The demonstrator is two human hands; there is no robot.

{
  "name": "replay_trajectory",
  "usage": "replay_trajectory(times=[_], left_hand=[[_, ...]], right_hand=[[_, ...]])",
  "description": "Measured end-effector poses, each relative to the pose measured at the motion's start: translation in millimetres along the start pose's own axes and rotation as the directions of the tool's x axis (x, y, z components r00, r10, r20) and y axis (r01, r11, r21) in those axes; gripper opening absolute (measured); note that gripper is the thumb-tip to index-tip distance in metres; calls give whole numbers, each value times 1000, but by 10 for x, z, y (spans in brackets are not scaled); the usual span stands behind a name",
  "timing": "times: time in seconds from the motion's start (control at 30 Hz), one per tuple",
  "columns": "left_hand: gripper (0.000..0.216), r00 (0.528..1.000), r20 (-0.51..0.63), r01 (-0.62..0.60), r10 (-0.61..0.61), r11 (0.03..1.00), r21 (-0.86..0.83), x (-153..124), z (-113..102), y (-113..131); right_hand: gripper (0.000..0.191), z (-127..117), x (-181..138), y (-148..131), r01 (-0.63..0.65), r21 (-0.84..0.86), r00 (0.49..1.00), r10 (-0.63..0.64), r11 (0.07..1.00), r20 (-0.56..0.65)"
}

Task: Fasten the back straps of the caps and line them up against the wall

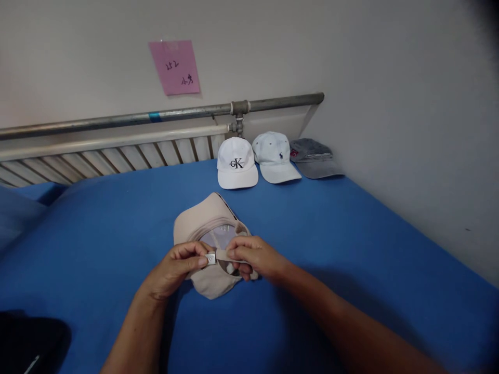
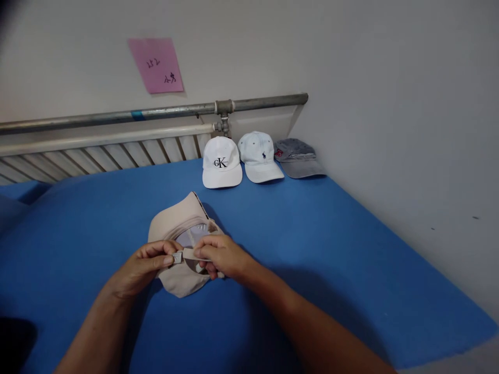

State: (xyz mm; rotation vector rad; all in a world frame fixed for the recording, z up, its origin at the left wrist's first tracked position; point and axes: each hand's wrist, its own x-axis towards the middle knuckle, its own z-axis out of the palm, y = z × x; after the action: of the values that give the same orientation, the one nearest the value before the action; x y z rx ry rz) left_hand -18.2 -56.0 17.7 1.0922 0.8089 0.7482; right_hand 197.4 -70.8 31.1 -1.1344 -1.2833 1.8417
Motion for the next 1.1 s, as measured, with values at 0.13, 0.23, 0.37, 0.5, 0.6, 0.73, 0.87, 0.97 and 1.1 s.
replay_trajectory(times=[0.13, 0.23, 0.37, 0.5, 0.6, 0.73, 0.87, 0.97, 1.1], left_hand=[[14, 1000, -14, 13, -13, 1000, -9, 6, 16, 6], [15, 1000, -12, 13, -13, 1000, 0, 9, 17, 4], [15, 1000, -3, 20, -20, 1000, 4, 11, 15, -2], [13, 1000, 6, 17, -17, 1000, 17, 16, 20, -7], [13, 1000, 4, 13, -13, 999, 32, 17, 26, -5], [13, 1000, 0, 18, -18, 999, 45, 10, 27, 4], [11, 1000, 6, 14, -15, 998, 57, 11, 28, 7], [12, 1000, -8, 12, -12, 999, 53, 17, 35, 5], [13, 1000, -7, 3, -2, 999, 40, 19, 42, -2]], right_hand=[[8, -6, -11, -18, -2, -18, 999, 3, 1000, 39], [9, -19, 2, -1, 2, -22, 998, 0, 1000, 57], [8, -34, 22, 31, 2, -24, 998, -1, 1000, 59], [9, -36, 18, 25, -14, -54, 998, 17, 998, 57], [10, -33, 16, 17, -17, -56, 999, 19, 998, 51], [11, -22, 21, 11, -39, -66, 999, 41, 997, 35], [11, 6, 14, -6, -56, -71, 998, 56, 996, 2], [12, 24, 5, -15, -42, -61, 999, 41, 997, -28], [12, 36, 1, -13, -23, -23, 1000, 23, 999, -10]])
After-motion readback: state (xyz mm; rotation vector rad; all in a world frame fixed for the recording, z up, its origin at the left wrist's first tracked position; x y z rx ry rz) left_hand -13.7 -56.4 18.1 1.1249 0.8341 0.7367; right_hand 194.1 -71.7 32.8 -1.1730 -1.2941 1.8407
